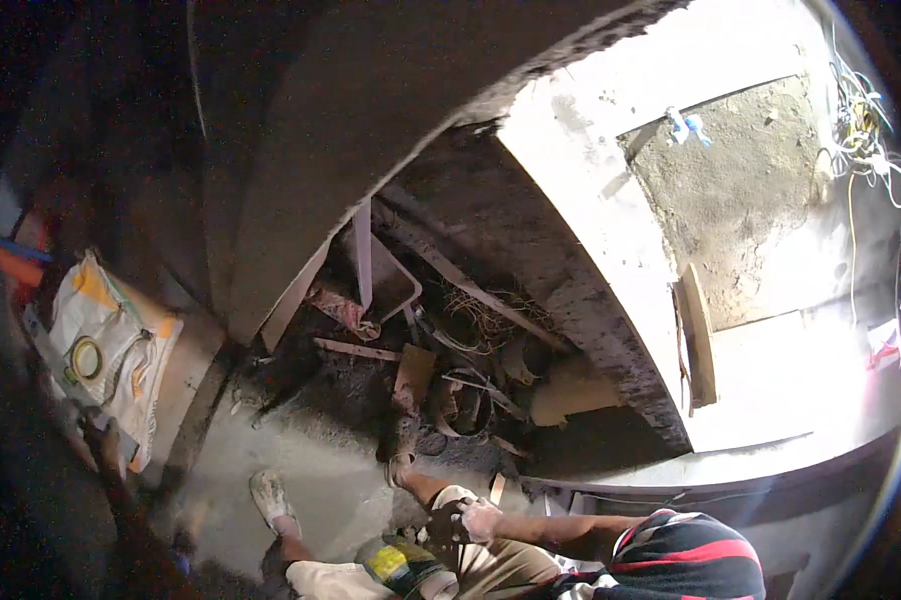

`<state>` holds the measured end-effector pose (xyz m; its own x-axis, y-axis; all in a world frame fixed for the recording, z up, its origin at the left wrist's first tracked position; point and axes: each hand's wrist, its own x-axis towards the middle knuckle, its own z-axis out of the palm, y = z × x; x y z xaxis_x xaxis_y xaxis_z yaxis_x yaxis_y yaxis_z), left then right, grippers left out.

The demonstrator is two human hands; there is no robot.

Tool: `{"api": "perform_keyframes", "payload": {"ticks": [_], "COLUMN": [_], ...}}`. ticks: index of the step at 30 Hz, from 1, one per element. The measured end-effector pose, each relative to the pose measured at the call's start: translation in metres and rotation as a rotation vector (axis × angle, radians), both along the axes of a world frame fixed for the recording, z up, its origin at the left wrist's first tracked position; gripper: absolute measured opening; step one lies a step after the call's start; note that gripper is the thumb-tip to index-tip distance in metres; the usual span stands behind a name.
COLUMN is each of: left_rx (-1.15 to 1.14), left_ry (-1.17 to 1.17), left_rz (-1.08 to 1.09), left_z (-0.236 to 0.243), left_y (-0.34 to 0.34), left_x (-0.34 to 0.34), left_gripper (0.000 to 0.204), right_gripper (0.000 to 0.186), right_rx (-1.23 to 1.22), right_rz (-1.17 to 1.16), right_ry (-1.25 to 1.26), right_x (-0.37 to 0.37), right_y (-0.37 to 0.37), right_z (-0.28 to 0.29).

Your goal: The person cleans the wall and sink edge with a sponge, then pours liquid from a bucket onto the back of a tile and presses the tile onto the wall above the sink.

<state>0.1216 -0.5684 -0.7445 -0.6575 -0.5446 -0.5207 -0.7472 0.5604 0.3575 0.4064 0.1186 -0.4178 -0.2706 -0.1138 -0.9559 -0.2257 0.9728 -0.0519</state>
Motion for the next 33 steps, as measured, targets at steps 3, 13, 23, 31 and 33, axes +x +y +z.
{"api": "perform_keyframes", "payload": {"ticks": [3,13,23,31,33], "left_rx": [0.144,0.445,0.546,0.929,0.914], "left_ry": [0.006,-0.209,-0.508,-0.493,-0.467], "left_rz": [0.080,-0.162,-0.933,-1.323,-1.318], "left_z": [0.037,0.191,0.477,0.637,0.663], "left_y": [-0.003,0.169,0.372,0.517,0.536], "left_x": [0.041,0.172,0.109,0.063,0.059], "left_gripper": [0.067,0.065,0.079,0.076,0.076], "right_gripper": [0.045,0.058,0.044,0.052,0.059], "right_rx": [-0.029,-0.092,-0.597,-0.803,-0.822], "right_rz": [0.097,-0.063,-0.397,-0.511,-0.417], "right_ry": [0.055,0.079,0.168,0.128,0.066], "right_x": [-0.003,-0.022,-0.004,-0.080,-0.100], "right_y": [0.005,0.038,0.100,0.156,0.164], "right_z": [-0.001,0.053,0.118,0.235,0.258]}}
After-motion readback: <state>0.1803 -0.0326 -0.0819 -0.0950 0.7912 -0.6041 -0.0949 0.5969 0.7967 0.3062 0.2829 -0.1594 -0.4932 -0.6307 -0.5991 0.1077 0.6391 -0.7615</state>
